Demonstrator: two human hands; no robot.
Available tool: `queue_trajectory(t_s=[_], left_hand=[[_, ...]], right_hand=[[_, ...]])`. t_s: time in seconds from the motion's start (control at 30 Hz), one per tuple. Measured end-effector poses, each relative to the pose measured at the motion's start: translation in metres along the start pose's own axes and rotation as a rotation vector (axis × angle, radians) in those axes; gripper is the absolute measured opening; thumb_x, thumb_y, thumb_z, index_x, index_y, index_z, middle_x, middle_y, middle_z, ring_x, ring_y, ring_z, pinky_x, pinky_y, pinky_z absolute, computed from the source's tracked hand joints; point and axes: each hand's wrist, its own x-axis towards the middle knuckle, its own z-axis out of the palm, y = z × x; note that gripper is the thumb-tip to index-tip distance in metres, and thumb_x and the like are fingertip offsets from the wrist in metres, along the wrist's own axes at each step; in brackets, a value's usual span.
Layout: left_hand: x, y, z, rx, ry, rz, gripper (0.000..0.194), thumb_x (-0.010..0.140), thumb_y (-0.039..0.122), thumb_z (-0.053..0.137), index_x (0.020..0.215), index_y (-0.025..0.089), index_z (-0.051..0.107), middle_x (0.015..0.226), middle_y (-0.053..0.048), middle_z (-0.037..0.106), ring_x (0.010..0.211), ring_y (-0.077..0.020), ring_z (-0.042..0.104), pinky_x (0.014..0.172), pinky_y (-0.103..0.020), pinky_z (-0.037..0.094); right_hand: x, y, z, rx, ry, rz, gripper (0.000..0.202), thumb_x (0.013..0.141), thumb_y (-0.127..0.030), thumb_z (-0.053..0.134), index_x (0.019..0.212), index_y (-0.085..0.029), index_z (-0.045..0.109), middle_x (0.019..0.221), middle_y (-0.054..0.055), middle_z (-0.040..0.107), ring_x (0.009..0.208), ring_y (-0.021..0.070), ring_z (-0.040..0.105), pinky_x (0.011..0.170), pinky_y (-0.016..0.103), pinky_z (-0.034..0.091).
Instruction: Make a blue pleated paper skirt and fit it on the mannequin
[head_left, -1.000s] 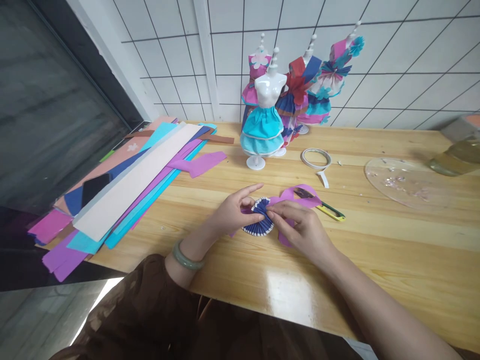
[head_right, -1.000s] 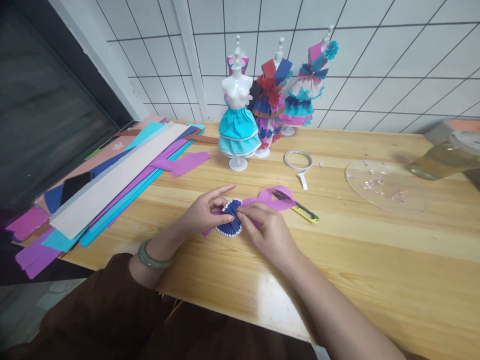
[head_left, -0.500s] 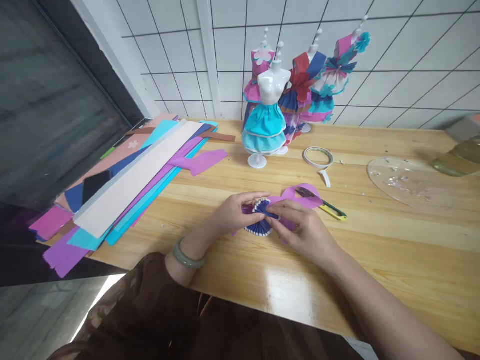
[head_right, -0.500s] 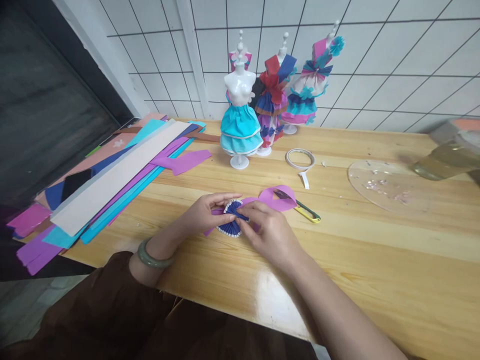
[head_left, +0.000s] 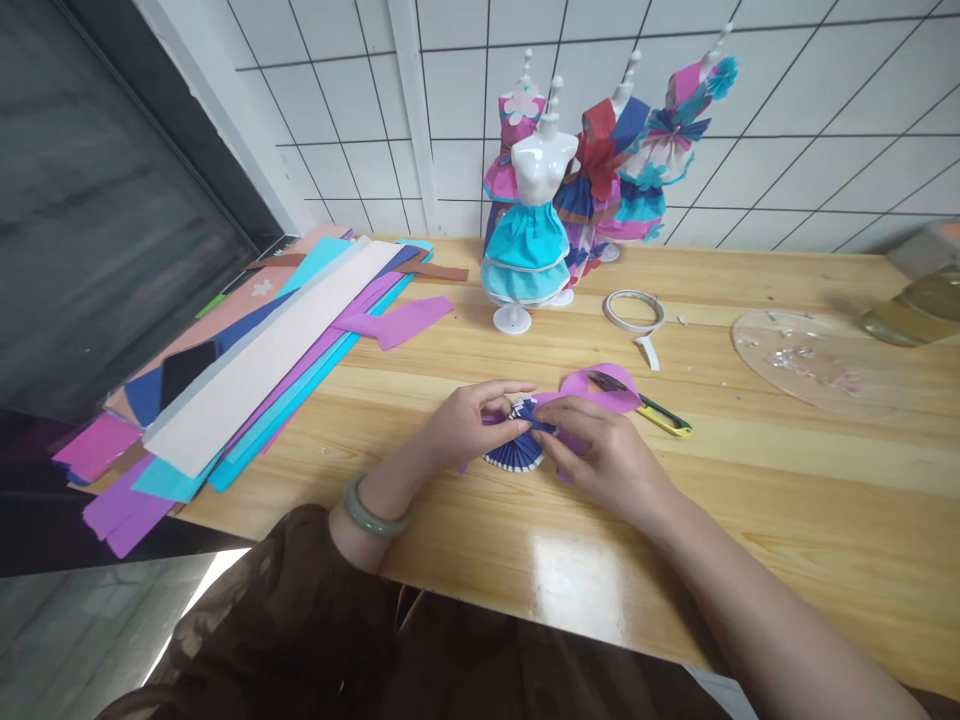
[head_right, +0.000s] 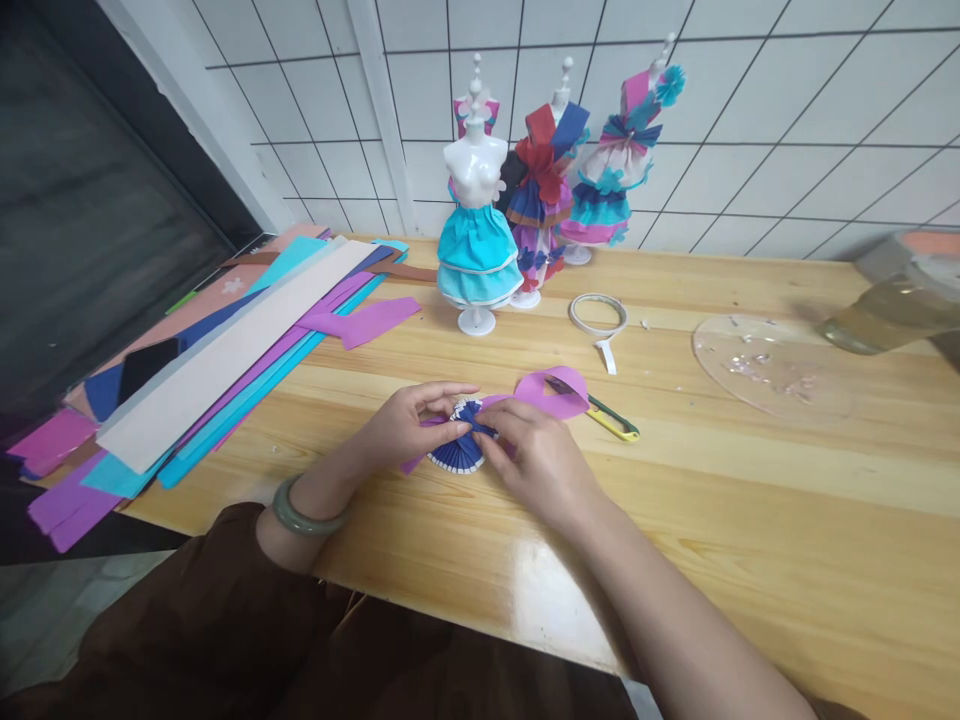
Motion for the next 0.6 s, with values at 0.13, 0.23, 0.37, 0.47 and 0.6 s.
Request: queue_trajectory(t_s=[0.13,0.23,0.37,0.47,0.6], left_hand=[[-0.001,0.003,-0.001,0.110,-0.024,0.084,0.048,0.079,0.026,0.057,0.125,0.015,0.051,0.086,-0.004,0.067,0.080,-0.0136,0.061,0.075,-0.028,0.050],[-0.001,0.007,-0.002,0.301,-0.013,0.240,0.045,0.079,0.025,0.058,0.124,0.017,0.052,0.103,-0.007,0.065,0.093,-0.0167,0.060,0.085,-0.033,0.047],[0.002,0.008,-0.003,0.614,0.053,0.462,0.051,0.073,0.028,0.065,0.122,0.021,0.053,0.118,-0.009,0.059,0.112,-0.0234,0.050,0.098,-0.044,0.038],[0.004,0.003,-0.002,0.662,0.035,0.572,0.045,0.077,0.024,0.061,0.122,0.022,0.052,0.123,-0.008,0.057,0.118,-0.0233,0.046,0.101,-0.046,0.035],[0.004,-0.003,-0.003,0.685,0.032,0.582,0.031,0.080,0.021,0.055,0.111,0.020,0.060,0.103,-0.008,0.066,0.105,-0.0221,0.052,0.091,-0.042,0.040]], right_hand=[[0.001,-0.001,-0.001,-0.003,0.013,0.008,0.016,0.084,-0.019,0.053,0.095,-0.017,0.063,0.097,0.010,0.066,0.088,0.0209,0.063,0.078,0.036,0.051],[0.001,-0.003,-0.002,-0.025,-0.008,0.027,0.016,0.083,-0.017,0.052,0.096,-0.017,0.062,0.092,0.009,0.067,0.082,0.0198,0.064,0.074,0.034,0.051],[0.000,-0.004,-0.003,-0.061,-0.038,0.031,0.016,0.083,-0.018,0.051,0.094,-0.018,0.062,0.084,0.007,0.068,0.069,0.0175,0.062,0.064,0.031,0.049],[0.001,-0.005,-0.003,-0.048,-0.044,0.011,0.016,0.082,-0.017,0.051,0.093,-0.018,0.063,0.086,0.007,0.068,0.072,0.0181,0.063,0.067,0.032,0.050],[0.001,-0.006,-0.003,0.005,-0.084,0.026,0.019,0.083,-0.016,0.050,0.097,-0.018,0.062,0.088,0.007,0.067,0.075,0.0183,0.062,0.070,0.033,0.050]])
